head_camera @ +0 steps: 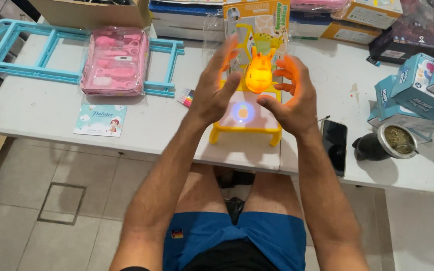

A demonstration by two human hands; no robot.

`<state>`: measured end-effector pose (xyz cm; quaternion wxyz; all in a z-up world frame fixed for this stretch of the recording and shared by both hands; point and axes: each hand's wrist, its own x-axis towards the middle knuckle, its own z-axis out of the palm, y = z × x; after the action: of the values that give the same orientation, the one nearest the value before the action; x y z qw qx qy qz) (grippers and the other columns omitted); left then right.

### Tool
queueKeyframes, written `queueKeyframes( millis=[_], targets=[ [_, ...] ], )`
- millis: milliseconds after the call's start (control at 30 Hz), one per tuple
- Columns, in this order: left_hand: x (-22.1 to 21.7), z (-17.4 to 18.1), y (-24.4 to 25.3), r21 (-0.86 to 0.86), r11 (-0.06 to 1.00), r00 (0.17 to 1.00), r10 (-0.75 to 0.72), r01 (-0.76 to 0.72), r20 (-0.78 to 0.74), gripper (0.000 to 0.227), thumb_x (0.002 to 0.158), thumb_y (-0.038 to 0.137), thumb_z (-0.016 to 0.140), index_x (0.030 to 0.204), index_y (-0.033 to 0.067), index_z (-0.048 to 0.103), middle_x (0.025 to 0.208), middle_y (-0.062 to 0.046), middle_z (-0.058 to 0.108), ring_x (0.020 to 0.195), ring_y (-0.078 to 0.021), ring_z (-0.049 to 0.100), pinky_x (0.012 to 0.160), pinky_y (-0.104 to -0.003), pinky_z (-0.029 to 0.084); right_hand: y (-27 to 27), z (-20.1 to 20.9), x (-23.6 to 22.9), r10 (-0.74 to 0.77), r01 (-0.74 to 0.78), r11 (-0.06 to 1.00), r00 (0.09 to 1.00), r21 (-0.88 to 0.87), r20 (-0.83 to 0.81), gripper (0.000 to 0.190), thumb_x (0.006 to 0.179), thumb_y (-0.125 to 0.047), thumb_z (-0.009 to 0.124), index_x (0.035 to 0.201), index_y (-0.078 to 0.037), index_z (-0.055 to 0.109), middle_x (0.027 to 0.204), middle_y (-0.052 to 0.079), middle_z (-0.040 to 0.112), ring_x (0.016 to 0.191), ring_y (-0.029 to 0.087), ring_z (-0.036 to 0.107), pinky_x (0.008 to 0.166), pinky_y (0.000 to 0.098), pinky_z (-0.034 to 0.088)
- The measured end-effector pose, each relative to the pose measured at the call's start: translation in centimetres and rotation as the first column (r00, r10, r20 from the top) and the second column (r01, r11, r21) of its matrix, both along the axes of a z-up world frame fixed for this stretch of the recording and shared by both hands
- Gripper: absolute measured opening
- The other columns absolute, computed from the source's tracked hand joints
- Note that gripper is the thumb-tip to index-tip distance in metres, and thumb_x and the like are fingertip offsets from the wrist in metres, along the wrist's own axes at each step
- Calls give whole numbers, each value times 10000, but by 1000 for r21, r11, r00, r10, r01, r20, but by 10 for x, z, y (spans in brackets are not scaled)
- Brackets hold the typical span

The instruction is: Assembling a giraffe-shaped drawing board projector and testing its light projection feature.

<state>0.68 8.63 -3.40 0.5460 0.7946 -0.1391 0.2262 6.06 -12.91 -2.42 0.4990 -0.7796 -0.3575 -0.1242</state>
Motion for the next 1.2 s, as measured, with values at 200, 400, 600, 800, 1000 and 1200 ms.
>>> queueKeyframes(
  millis=[200, 400, 600, 800, 1000, 1200],
  targets=[
    [-68, -90, 8, -239, 889, 914, 406, -391, 16, 556, 1019, 486, 440, 1447, 134, 481, 1353, -104, 578, 1292, -271, 578, 1122, -424, 463, -51, -35, 0, -75, 89, 957, 995, 277, -62, 728, 947, -421, 800, 1430, -25, 428, 1264, 155, 590, 1069, 262, 638, 887, 343, 567],
    [-75, -154, -7, -186, 885, 901, 435, -427, -2, 609, 949, 387, 659, 1446, 70, 510, 1369, -147, 574, 1293, -326, 569, 1093, -446, 481, -59, -100, -21, -143, 191, 930, 975, 313, -170, 536, 930, -258, 822, 1283, 19, 530, 1057, 178, 671, 878, 248, 694, 742, 321, 580],
    [-59, -133, -14, -33, 956, 955, 289, -292, -67, 705, 919, 461, 695, 1482, 107, 461, 1497, -254, 474, 1366, -479, 506, 1138, -567, 442, -15, -15, 2, -31, 2, 981, 989, 193, 147, 755, 929, -440, 799, 1430, 8, 453, 1348, 229, 527, 1226, 358, 581, 982, 476, 550],
    [-56, -146, -8, 140, 955, 957, 277, -263, -92, 649, 981, 231, 712, 1521, 185, 355, 1621, -144, 407, 1481, -357, 460, 1122, -504, 521, 12, 21, 29, 252, -183, 959, 900, -218, 355, 665, 1048, -429, 708, 1556, -134, 398, 1620, 254, 361, 1527, 449, 410, 1254, 577, 440],
    [-49, -162, -5, 115, 960, 965, 260, -256, -23, 629, 1052, 219, 653, 1569, 197, 295, 1655, -151, 368, 1494, -364, 462, 1108, -485, 548, 15, 20, 26, 330, -248, 926, 897, -283, 293, 354, 1091, -288, 651, 1360, -82, 549, 1537, 235, 415, 1455, 465, 451, 1013, 505, 610],
    [-49, -160, -6, 103, 964, 969, 248, -246, -12, 648, 1049, 191, 658, 1575, 212, 280, 1658, -158, 365, 1468, -372, 494, 1023, -476, 602, 18, 28, 22, 309, -202, 925, 893, -323, 327, 379, 1048, -262, 717, 1332, -63, 562, 1495, 250, 439, 1404, 468, 494, 1010, 517, 591]
  ],
)
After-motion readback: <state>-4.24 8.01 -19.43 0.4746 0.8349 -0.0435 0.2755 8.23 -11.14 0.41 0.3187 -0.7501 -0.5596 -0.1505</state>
